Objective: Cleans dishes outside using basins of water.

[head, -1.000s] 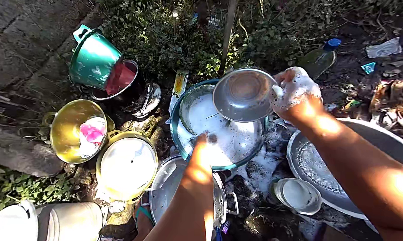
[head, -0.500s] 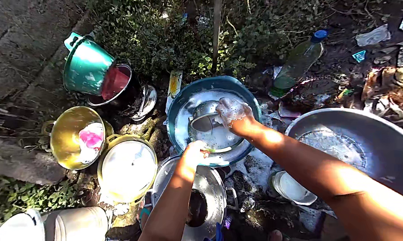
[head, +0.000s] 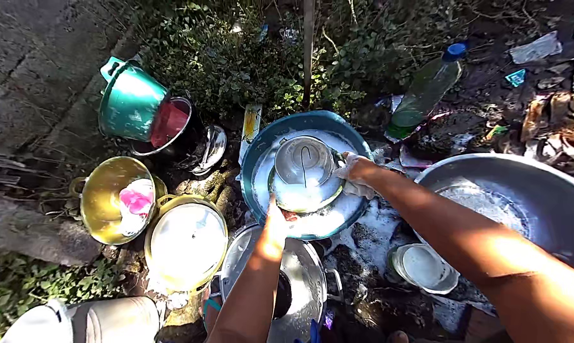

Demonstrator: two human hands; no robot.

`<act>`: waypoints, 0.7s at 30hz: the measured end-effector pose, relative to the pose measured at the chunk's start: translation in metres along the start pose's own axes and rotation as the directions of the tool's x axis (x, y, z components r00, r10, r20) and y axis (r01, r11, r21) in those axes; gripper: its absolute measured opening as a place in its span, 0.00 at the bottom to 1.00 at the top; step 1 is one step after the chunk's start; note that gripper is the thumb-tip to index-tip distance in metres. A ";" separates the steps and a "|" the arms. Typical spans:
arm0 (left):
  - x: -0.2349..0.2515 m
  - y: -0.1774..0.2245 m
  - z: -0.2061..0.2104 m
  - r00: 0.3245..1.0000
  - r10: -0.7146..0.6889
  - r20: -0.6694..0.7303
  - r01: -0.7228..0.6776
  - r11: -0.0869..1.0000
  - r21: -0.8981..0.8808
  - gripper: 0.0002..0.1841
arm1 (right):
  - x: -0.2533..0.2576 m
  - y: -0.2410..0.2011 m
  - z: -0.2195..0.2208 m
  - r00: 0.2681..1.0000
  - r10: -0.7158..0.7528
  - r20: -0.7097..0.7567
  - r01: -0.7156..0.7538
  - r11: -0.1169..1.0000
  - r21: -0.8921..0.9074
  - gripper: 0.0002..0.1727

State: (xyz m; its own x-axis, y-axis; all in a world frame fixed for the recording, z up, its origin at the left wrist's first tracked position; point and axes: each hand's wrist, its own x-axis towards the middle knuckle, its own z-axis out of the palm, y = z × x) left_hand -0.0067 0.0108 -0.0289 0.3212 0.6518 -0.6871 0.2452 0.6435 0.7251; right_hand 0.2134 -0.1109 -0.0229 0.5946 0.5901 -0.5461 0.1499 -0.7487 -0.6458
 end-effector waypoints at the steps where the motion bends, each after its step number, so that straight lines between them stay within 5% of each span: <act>1: 0.009 -0.001 -0.002 0.999 0.014 -0.046 -0.015 1.000 -0.007 0.40 | 0.005 0.003 0.006 1.000 -0.004 0.008 0.004 0.998 0.069 0.31; 4: 0.034 -0.008 0.000 0.948 0.173 -0.267 -0.131 0.977 0.167 0.33 | 0.008 0.004 0.023 0.999 0.043 0.023 -0.047 0.978 0.203 0.27; 7: 0.057 -0.020 -0.001 0.943 0.253 -0.216 -0.106 0.844 0.525 0.23 | 0.003 -0.008 0.019 0.997 0.073 0.009 -0.073 0.960 0.269 0.21; 9: 0.066 -0.021 0.000 0.979 0.201 -0.016 -0.091 0.510 0.855 0.23 | 0.000 -0.013 0.005 0.996 0.089 -0.015 -0.082 0.958 0.274 0.23; 11: 0.080 -0.024 0.005 0.984 0.150 0.098 -0.137 0.279 0.950 0.30 | -0.002 -0.016 -0.009 0.994 0.075 -0.074 -0.054 0.966 0.254 0.27; 15: 0.053 -0.017 0.024 0.991 0.085 0.108 -0.137 0.612 0.779 0.25 | -0.007 -0.016 -0.026 0.984 0.006 -0.177 0.022 0.988 0.153 0.34; 18: 0.034 -0.005 0.020 0.976 0.100 0.191 -0.216 0.466 0.858 0.23 | -0.015 -0.010 -0.032 0.977 0.019 -0.214 0.019 0.984 0.175 0.33; 21: 0.048 0.004 0.010 0.981 0.011 0.195 -0.187 0.347 0.919 0.25 | -0.033 -0.001 -0.040 0.975 0.078 -0.207 0.012 0.916 0.400 0.33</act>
State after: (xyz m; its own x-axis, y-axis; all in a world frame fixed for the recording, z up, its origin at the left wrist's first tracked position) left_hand 0.0192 0.0408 -0.0588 0.4962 0.5676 -0.6570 0.8658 -0.2670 0.4232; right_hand 0.2252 -0.1410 0.0170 0.7553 0.4548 -0.4719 -0.1715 -0.5578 -0.8121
